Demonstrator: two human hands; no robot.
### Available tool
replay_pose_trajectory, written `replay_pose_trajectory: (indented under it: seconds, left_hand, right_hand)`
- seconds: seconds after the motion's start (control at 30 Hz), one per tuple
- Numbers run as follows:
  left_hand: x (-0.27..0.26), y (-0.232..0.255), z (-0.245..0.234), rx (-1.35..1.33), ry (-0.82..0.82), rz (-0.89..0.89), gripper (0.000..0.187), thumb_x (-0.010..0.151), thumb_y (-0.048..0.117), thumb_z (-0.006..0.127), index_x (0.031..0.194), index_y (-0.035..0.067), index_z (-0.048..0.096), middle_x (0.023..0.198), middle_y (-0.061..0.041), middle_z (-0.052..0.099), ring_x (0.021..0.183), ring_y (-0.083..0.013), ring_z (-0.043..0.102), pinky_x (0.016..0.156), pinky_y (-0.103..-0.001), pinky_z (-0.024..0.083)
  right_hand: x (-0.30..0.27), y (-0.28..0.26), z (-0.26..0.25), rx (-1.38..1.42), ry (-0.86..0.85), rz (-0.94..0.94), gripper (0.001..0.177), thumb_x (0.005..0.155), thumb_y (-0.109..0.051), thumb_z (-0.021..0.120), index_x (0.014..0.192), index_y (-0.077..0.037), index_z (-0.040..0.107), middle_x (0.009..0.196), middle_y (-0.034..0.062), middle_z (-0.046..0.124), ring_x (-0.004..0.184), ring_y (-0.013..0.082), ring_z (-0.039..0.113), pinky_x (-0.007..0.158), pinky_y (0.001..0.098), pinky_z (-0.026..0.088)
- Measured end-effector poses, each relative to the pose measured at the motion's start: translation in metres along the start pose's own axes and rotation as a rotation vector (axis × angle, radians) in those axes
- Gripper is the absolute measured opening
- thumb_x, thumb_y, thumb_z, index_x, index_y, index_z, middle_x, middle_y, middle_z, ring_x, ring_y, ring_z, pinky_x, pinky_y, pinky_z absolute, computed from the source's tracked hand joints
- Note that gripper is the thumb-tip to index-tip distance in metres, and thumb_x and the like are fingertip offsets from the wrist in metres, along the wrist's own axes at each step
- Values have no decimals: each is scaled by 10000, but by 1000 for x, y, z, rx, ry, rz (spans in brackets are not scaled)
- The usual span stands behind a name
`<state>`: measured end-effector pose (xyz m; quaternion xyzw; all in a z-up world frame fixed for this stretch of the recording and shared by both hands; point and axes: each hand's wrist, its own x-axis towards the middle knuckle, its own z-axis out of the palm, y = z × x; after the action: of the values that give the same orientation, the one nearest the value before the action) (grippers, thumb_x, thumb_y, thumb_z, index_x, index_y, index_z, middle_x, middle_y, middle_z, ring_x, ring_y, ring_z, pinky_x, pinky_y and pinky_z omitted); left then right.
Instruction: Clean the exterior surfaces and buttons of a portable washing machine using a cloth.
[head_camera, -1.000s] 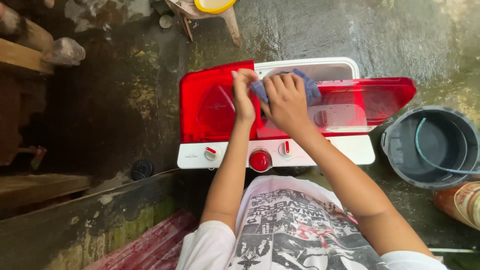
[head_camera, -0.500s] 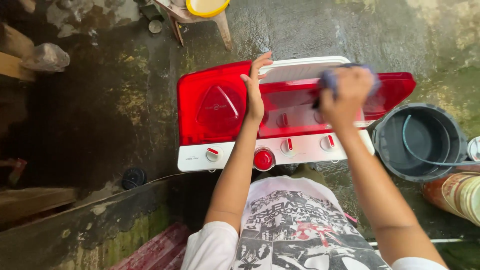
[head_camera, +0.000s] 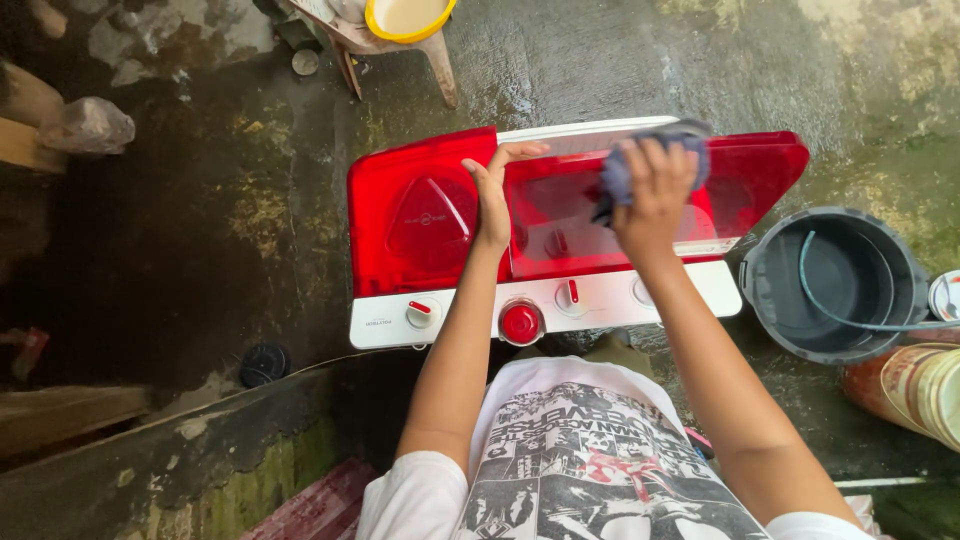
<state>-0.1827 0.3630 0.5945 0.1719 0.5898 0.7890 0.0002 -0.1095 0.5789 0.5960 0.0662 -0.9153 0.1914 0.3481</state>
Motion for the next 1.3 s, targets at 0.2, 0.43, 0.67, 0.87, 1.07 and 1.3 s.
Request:
replay_pose_trajectory:
  seconds: [0.2,0.43,0.67,0.87,1.07,1.3]
  left_hand:
    - [-7,-2,-1,-33,-5,-16,1047,976,807,-13,1102,-8,632,1135,-144,692,1166,-253,594,1158,-397,358]
    - [-8,-33,-16,-276,-6,-126,915,1021,731,62,1177,12,607,1134,-123,650,1119,-224,569,1111,-364,383]
    - [-13,6,8,73,103,37,662,1131,485,160,1011,9,605,1079,-178,728,1092,-257,666,1079,-354,439]
    - [-12,18,12,228,154,83,436,1137,274,316,958,1,604,1020,-171,733,1004,-253,688,998,-365,493]
    - [-10,31,12,669,239,158,239,1054,159,509,895,28,631,910,-124,701,905,-271,658,904,-387,466]
    - [-5,68,61,1247,215,411,154,987,148,630,854,71,619,872,-67,675,908,-254,614,984,-460,380]
  right_hand:
    - [-26,-33,63,-10,178,226,554,951,-82,570,1505,-109,560,1600,252,417,1535,523,236,1273,652,21]
    - [-36,-64,81,-7,-78,-192,682,878,-185,680,1543,-156,532,1526,115,517,1426,425,384,1231,654,97]
    - [-27,45,6,-50,160,119,576,998,-114,622,1562,-118,506,1585,200,468,1525,487,304,1282,640,89]
    - [9,9,-1,84,217,256,476,843,-103,644,1317,-62,629,1347,179,598,1382,414,454,1256,615,175]
    - [29,-47,-20,97,-98,-163,648,777,-256,703,1393,-80,606,1331,147,595,1318,378,500,1198,585,227]
    - [6,78,-66,13,25,44,495,836,-171,696,1315,-78,615,1290,141,615,1310,370,512,1207,587,257]
